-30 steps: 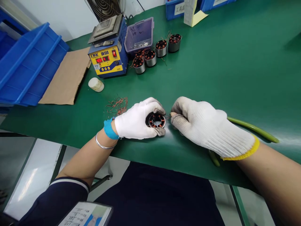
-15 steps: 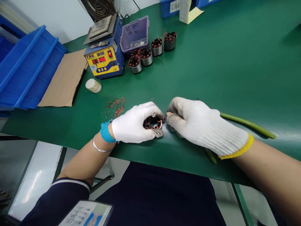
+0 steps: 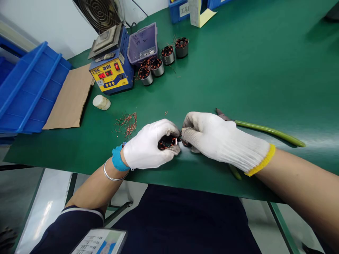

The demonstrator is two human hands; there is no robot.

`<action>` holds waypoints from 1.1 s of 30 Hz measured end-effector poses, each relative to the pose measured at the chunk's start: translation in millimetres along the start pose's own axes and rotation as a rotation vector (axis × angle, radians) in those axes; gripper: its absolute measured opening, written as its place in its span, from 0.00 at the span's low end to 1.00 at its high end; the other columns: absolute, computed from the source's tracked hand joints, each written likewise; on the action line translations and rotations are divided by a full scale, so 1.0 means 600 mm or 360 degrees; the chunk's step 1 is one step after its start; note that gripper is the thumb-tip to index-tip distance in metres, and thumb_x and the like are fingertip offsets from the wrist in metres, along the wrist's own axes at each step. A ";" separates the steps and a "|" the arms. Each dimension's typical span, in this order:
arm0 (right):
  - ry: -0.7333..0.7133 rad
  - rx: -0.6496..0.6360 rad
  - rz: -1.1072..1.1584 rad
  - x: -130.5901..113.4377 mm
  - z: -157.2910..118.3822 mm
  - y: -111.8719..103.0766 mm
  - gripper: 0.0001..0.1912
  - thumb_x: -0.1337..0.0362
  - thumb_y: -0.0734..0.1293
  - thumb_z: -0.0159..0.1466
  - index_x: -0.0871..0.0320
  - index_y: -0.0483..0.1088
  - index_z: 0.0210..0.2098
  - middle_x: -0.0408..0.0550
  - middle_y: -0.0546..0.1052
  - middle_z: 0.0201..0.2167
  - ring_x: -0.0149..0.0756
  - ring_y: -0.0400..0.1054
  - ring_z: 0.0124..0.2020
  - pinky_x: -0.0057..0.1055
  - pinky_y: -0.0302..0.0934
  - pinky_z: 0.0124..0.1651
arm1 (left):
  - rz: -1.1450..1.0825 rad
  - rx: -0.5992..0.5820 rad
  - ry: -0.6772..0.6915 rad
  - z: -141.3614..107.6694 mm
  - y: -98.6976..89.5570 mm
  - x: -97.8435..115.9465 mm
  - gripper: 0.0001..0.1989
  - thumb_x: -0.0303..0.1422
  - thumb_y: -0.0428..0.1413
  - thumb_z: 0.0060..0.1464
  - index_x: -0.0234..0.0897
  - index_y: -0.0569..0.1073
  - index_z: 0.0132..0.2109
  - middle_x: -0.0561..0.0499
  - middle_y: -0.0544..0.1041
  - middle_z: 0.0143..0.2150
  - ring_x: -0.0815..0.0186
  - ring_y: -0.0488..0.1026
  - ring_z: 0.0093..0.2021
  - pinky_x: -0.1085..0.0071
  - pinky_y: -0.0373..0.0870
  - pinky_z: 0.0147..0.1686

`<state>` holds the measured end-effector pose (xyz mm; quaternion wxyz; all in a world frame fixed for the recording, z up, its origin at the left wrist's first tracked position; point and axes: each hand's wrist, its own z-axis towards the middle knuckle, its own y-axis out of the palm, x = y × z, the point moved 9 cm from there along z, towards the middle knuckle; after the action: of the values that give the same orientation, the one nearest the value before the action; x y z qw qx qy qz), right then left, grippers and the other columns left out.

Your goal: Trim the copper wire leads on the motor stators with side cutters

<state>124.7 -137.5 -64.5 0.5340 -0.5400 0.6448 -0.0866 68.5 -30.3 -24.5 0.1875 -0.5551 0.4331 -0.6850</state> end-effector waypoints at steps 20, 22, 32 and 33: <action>-0.0339 -0.0245 -0.0138 -0.031 -0.015 0.026 0.07 0.59 0.61 0.58 0.53 0.65 0.26 0.38 0.71 0.18 0.30 0.62 0.17 0.29 0.51 0.24 | -0.0304 0.0302 -0.0273 0.001 0.002 -0.026 0.06 0.30 0.54 0.55 0.40 0.68 0.30 0.50 0.80 0.38 0.65 0.76 0.40 0.68 0.73 0.44; -0.0475 -0.0250 -0.0140 -0.045 -0.026 0.026 0.07 0.59 0.60 0.56 0.53 0.66 0.26 0.39 0.73 0.20 0.30 0.62 0.19 0.29 0.51 0.24 | -0.0374 0.0308 -0.0356 0.004 0.005 -0.035 0.08 0.29 0.54 0.53 0.39 0.66 0.27 0.50 0.79 0.38 0.65 0.76 0.40 0.68 0.74 0.45; -0.0963 0.0319 -0.0718 -0.053 -0.055 0.001 0.20 0.53 0.61 0.64 0.47 0.75 0.53 0.46 0.80 0.34 0.38 0.67 0.27 0.34 0.49 0.32 | -0.0410 -0.0118 -0.0541 -0.019 -0.028 -0.040 0.40 0.40 0.66 0.39 0.34 0.66 0.60 0.40 0.75 0.59 0.53 0.76 0.55 0.58 0.76 0.53; -0.1011 0.0378 -0.0855 -0.054 -0.055 0.005 0.20 0.54 0.59 0.66 0.46 0.74 0.54 0.46 0.79 0.33 0.38 0.66 0.26 0.35 0.47 0.33 | -0.0314 -0.0210 -0.0532 -0.023 -0.029 -0.038 0.44 0.42 0.68 0.37 0.35 0.65 0.61 0.40 0.74 0.59 0.52 0.75 0.55 0.58 0.76 0.53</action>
<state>92.4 -126.0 -33.5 0.7229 -0.6233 0.2706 -0.1256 66.8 1.1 -24.4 0.1518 -0.7118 0.3834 -0.5686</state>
